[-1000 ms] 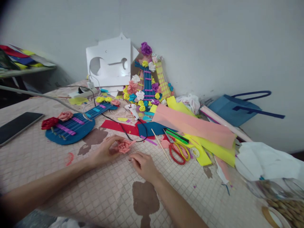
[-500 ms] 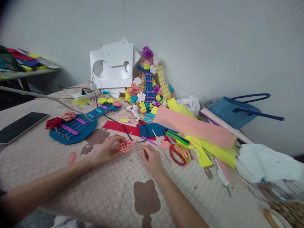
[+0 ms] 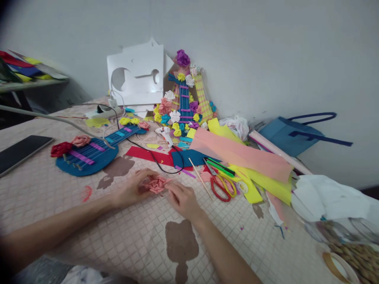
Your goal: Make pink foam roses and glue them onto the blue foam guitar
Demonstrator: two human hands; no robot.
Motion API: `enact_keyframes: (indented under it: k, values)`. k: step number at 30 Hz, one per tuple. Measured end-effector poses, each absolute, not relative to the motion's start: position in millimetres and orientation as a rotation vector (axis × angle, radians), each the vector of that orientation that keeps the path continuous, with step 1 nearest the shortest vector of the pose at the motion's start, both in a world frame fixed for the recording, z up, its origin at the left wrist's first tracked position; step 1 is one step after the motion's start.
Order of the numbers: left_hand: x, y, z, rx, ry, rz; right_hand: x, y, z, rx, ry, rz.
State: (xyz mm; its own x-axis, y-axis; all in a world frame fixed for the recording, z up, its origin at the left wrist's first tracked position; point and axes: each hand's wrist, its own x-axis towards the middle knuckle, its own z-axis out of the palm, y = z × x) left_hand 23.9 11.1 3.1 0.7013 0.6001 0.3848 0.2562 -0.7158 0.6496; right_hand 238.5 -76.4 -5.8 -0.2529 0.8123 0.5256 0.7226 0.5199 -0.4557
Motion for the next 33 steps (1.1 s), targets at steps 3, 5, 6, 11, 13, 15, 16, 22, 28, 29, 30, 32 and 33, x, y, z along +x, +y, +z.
enact_keyframes:
  k: [3, 5, 6, 11, 13, 15, 16, 22, 28, 29, 30, 32, 33]
  values:
    - [25.3, 12.0, -1.0, 2.359, 0.635, 0.806, 227.6, -80.0, -7.8, -1.209, -2.195, 0.181]
    - [25.4, 12.3, -1.7, 2.367, 0.639, 0.793, 223.8, -79.7, -10.6, -1.196, -2.265, 0.152]
    - [25.3, 12.4, -1.5, 2.37, 0.642, 0.787, 223.1, -79.1, -12.1, -1.186, -2.285, 0.13]
    - [25.0, 11.8, 0.3, 2.38, 0.642, 0.743, 224.7, -76.3, -16.7, -1.176, -2.321, 0.071]
    - [25.3, 11.8, -0.1, 2.382, 0.64, 0.743, 224.8, -76.2, -16.6, -1.189, -2.315, 0.07]
    - [25.6, 12.1, -0.8, 2.383, 0.639, 0.756, 224.2, -76.3, -15.7, -1.196, -2.307, 0.074]
    - [25.7, 12.3, -1.2, 2.385, 0.637, 0.762, 223.8, -76.4, -15.1, -1.201, -2.306, 0.077]
    - [25.5, 12.7, -0.5, 2.404, 0.617, 0.764, 222.3, -77.5, -9.8, -1.183, -2.269, 0.106]
    - [24.8, 10.8, 3.2, 2.373, 0.687, 0.835, 234.4, -76.3, -6.7, -1.237, -1.962, 0.067]
    - [24.9, 10.3, 4.1, 2.364, 0.718, 0.841, 238.5, -74.9, -6.4, -1.272, -1.925, 0.031]
    - [25.0, 9.9, 4.9, 2.356, 0.746, 0.841, 243.1, -73.1, -5.9, -1.309, -1.897, -0.003]
    - [25.3, 9.2, 6.3, 2.342, 0.776, 0.834, 253.9, -68.6, -3.6, -1.384, -1.85, -0.076]
    - [25.4, 8.9, 6.6, 2.338, 0.782, 0.831, 260.0, -66.0, -1.9, -1.432, -1.827, -0.117]
